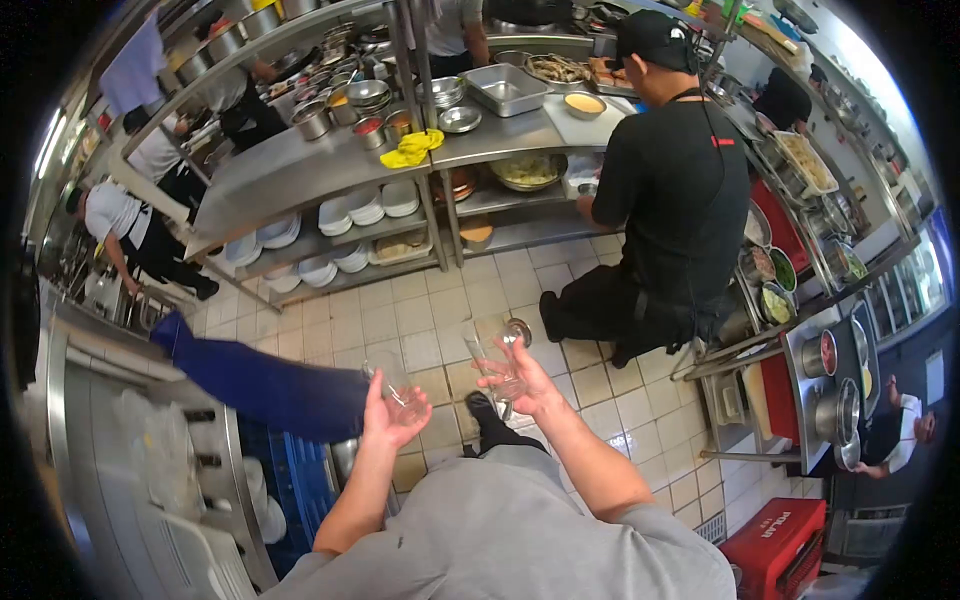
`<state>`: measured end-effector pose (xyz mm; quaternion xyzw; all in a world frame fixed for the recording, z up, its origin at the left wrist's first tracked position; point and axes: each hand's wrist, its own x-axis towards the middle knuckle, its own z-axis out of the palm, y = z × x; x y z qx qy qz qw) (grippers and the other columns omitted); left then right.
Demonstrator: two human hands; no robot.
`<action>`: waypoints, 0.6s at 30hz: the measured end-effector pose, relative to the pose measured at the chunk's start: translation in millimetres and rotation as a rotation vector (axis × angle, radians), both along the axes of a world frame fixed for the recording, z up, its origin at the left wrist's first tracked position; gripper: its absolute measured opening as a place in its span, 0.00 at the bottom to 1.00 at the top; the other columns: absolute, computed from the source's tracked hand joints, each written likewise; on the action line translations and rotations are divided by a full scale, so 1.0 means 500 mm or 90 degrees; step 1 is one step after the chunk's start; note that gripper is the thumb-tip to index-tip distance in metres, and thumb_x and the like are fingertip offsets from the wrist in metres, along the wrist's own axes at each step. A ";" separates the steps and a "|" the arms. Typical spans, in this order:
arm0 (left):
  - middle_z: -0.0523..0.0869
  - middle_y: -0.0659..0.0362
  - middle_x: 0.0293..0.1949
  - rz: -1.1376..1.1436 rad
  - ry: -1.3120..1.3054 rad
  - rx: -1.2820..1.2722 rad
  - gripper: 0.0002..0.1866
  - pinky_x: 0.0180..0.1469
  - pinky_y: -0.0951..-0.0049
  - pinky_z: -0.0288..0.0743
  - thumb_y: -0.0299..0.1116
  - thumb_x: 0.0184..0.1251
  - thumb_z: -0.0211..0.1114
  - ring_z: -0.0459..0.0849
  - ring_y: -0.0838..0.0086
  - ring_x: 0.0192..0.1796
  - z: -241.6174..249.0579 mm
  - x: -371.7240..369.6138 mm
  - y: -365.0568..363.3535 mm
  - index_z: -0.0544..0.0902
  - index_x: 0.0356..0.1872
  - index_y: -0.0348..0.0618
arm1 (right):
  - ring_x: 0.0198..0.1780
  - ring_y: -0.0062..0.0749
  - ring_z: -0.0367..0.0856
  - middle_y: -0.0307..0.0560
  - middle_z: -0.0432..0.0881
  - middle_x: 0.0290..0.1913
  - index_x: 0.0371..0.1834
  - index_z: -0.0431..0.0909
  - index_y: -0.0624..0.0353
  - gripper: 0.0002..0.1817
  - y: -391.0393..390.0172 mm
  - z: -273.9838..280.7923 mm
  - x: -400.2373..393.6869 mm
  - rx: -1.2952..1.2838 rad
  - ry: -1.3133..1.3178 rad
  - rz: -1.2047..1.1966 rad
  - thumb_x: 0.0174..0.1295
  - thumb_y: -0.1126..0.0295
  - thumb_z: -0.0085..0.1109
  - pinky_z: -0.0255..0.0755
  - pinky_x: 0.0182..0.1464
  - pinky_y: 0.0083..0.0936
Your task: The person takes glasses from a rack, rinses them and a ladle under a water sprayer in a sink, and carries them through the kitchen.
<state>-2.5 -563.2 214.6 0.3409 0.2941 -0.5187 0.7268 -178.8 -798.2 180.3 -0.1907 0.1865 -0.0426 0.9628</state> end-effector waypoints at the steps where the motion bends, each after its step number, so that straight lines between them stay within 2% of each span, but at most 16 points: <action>1: 0.82 0.54 0.41 -0.006 -0.020 0.032 0.46 0.52 0.49 0.77 0.68 0.58 0.69 0.82 0.60 0.43 -0.011 0.039 -0.015 0.64 0.66 0.44 | 0.46 0.49 0.88 0.70 0.68 0.70 0.84 0.38 0.46 0.56 -0.021 -0.003 0.036 -0.018 0.011 -0.005 0.63 0.30 0.56 0.80 0.51 0.40; 4: 0.82 0.54 0.44 -0.006 -0.081 0.031 0.46 0.53 0.47 0.76 0.69 0.59 0.67 0.82 0.59 0.47 -0.030 0.156 -0.042 0.64 0.67 0.46 | 0.47 0.49 0.87 0.70 0.72 0.67 0.84 0.39 0.47 0.56 -0.076 -0.004 0.173 -0.020 0.056 0.034 0.63 0.31 0.57 0.79 0.53 0.40; 5: 0.80 0.51 0.51 0.021 -0.082 -0.004 0.44 0.56 0.43 0.75 0.66 0.60 0.65 0.80 0.55 0.51 -0.033 0.196 -0.043 0.63 0.67 0.45 | 0.46 0.49 0.87 0.70 0.76 0.63 0.83 0.42 0.49 0.56 -0.091 -0.024 0.225 0.007 0.055 0.041 0.63 0.32 0.59 0.77 0.55 0.41; 8: 0.80 0.48 0.53 0.136 -0.146 0.010 0.42 0.56 0.41 0.74 0.63 0.62 0.62 0.81 0.53 0.47 0.024 0.304 -0.058 0.63 0.68 0.44 | 0.43 0.48 0.86 0.70 0.77 0.61 0.82 0.46 0.49 0.56 -0.117 0.000 0.392 0.031 0.100 0.108 0.61 0.32 0.62 0.77 0.55 0.41; 9: 0.80 0.47 0.54 0.160 -0.136 -0.008 0.41 0.57 0.39 0.73 0.62 0.62 0.62 0.80 0.51 0.49 0.030 0.348 -0.054 0.63 0.67 0.43 | 0.42 0.47 0.86 0.70 0.77 0.61 0.82 0.48 0.49 0.56 -0.117 -0.004 0.450 -0.006 0.126 0.104 0.59 0.31 0.64 0.79 0.51 0.39; 10: 0.80 0.47 0.54 0.180 -0.132 -0.028 0.41 0.58 0.38 0.73 0.61 0.61 0.62 0.80 0.49 0.50 0.032 0.394 -0.041 0.64 0.67 0.43 | 0.41 0.46 0.86 0.68 0.78 0.60 0.82 0.49 0.49 0.56 -0.111 0.040 0.508 0.016 0.142 0.136 0.58 0.30 0.63 0.80 0.47 0.37; 14: 0.82 0.46 0.55 0.303 -0.078 -0.012 0.38 0.59 0.35 0.71 0.61 0.62 0.61 0.81 0.45 0.53 0.046 0.571 -0.022 0.69 0.62 0.41 | 0.41 0.46 0.86 0.64 0.79 0.59 0.79 0.53 0.53 0.53 -0.099 0.077 0.745 0.051 0.123 0.240 0.61 0.30 0.61 0.81 0.42 0.37; 16: 0.76 0.48 0.58 0.237 -0.112 -0.103 0.40 0.58 0.34 0.73 0.62 0.60 0.62 0.80 0.45 0.54 0.009 0.651 0.003 0.66 0.62 0.40 | 0.42 0.45 0.86 0.60 0.80 0.60 0.76 0.58 0.56 0.51 -0.081 0.083 0.839 0.021 0.092 0.241 0.61 0.30 0.60 0.82 0.38 0.36; 17: 0.81 0.49 0.51 0.240 -0.100 -0.107 0.35 0.59 0.34 0.72 0.61 0.61 0.61 0.82 0.45 0.52 0.011 0.692 0.007 0.73 0.56 0.40 | 0.42 0.44 0.86 0.59 0.80 0.59 0.73 0.64 0.58 0.48 -0.082 0.083 0.884 0.030 0.075 0.260 0.62 0.29 0.57 0.82 0.33 0.34; 18: 0.81 0.49 0.51 0.251 -0.100 -0.113 0.35 0.59 0.34 0.72 0.61 0.61 0.61 0.82 0.45 0.52 0.008 0.734 0.008 0.73 0.56 0.40 | 0.42 0.44 0.86 0.59 0.80 0.59 0.73 0.64 0.58 0.48 -0.082 0.087 0.927 0.022 0.076 0.270 0.62 0.29 0.57 0.82 0.33 0.34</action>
